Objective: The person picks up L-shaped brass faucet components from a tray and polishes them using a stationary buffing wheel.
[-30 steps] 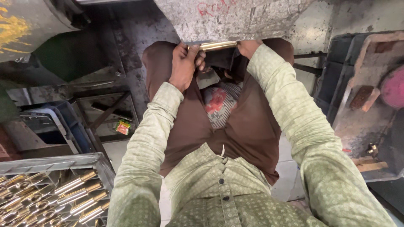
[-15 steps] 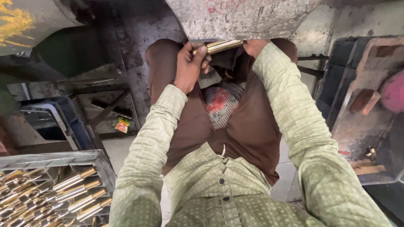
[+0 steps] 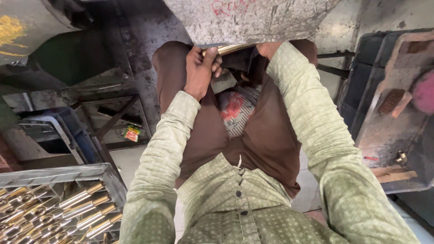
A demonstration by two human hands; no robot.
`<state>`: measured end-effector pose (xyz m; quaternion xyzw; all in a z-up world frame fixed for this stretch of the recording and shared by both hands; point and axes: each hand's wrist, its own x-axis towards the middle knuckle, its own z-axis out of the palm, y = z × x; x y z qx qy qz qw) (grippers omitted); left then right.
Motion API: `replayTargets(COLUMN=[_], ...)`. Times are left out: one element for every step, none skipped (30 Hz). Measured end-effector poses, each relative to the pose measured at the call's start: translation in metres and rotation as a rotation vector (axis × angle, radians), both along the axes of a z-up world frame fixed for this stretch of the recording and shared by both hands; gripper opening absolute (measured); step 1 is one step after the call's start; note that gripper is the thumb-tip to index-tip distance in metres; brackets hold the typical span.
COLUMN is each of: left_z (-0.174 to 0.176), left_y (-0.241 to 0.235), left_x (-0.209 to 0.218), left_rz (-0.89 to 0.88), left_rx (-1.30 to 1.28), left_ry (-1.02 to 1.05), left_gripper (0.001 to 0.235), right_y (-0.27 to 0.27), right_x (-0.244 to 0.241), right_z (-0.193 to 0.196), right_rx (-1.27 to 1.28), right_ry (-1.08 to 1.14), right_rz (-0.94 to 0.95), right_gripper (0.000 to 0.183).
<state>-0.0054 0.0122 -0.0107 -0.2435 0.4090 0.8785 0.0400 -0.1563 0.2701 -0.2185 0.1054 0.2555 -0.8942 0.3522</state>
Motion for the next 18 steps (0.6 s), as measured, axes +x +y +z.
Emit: replayTargets(left_z=[0.000,0.000,0.001,0.002,0.002,0.002,0.002,0.001,-0.001,-0.003,-0.004,-0.004,-0.004,-0.004,-0.002,0.002,0.009,0.018], left_y=[0.000,0.001,0.001,0.001,0.000,0.000,0.000,0.000,0.001,0.001,0.001,0.001,0.002,0.003,0.003,0.002,0.001,0.000], left_x=[0.000,0.000,-0.001,0.000,-0.001,-0.001,0.000,0.000,0.001,0.001,0.002,0.002,0.003,0.002,0.001,0.001,0.002,0.005], left_rz=[0.005,0.004,0.003,0.003,-0.001,-0.007,-0.013,-0.009,-0.004,0.000,-0.004,-0.008,-0.011,-0.017,-0.023,-0.028,-0.054,-0.078], left_rx=[0.010,0.009,0.007,0.005,-0.001,-0.008,-0.014,-0.012,-0.009,-0.011,-0.009,-0.008,-0.007,-0.009,-0.011,-0.016,-0.034,-0.050], left_ry=[0.000,-0.005,-0.011,-0.016,-0.018,-0.017,-0.016,-0.017,-0.017,-0.015,-0.007,0.004,0.015,0.004,-0.007,-0.014,-0.023,-0.030], left_gripper=[0.013,0.013,0.014,0.014,0.014,0.014,0.014,0.015,0.015,0.016,0.017,0.017,0.018,0.019,0.019,0.020,0.021,0.023], right_y=[-0.001,-0.003,-0.003,-0.005,-0.006,-0.008,-0.007,-0.006,-0.006,-0.008,-0.012,-0.015,-0.020,-0.025,-0.030,-0.038,-0.045,-0.050], right_x=[0.001,0.001,0.000,0.000,-0.001,-0.002,-0.002,0.002,0.003,0.003,0.003,0.002,0.001,-0.002,-0.004,-0.005,-0.003,0.003], right_z=[0.000,0.001,0.001,0.000,-0.001,-0.002,-0.002,-0.002,-0.002,0.000,0.004,0.011,0.021,0.035,0.053,0.075,0.101,0.130], right_rx=[0.016,0.033,0.040,0.047,0.053,0.057,0.062,0.087,0.117,0.154,0.190,0.235,0.285,0.337,0.395,0.457,0.518,0.584], right_ry=[-0.001,0.000,-0.021,-0.041,-0.062,-0.066,-0.073,-0.084,-0.098,-0.112,-0.118,-0.128,-0.138,-0.143,-0.147,-0.142,-0.140,-0.138], right_rz=[-0.011,-0.023,-0.049,-0.073,-0.097,-0.080,-0.069,-0.054,-0.037,-0.013,0.016,0.047,0.087,0.128,0.174,0.217,0.257,0.293], right_gripper=[0.049,0.048,0.049,0.050,0.051,0.048,0.045,0.043,0.040,0.038,0.036,0.034,0.031,0.029,0.027,0.026,0.024,0.023])
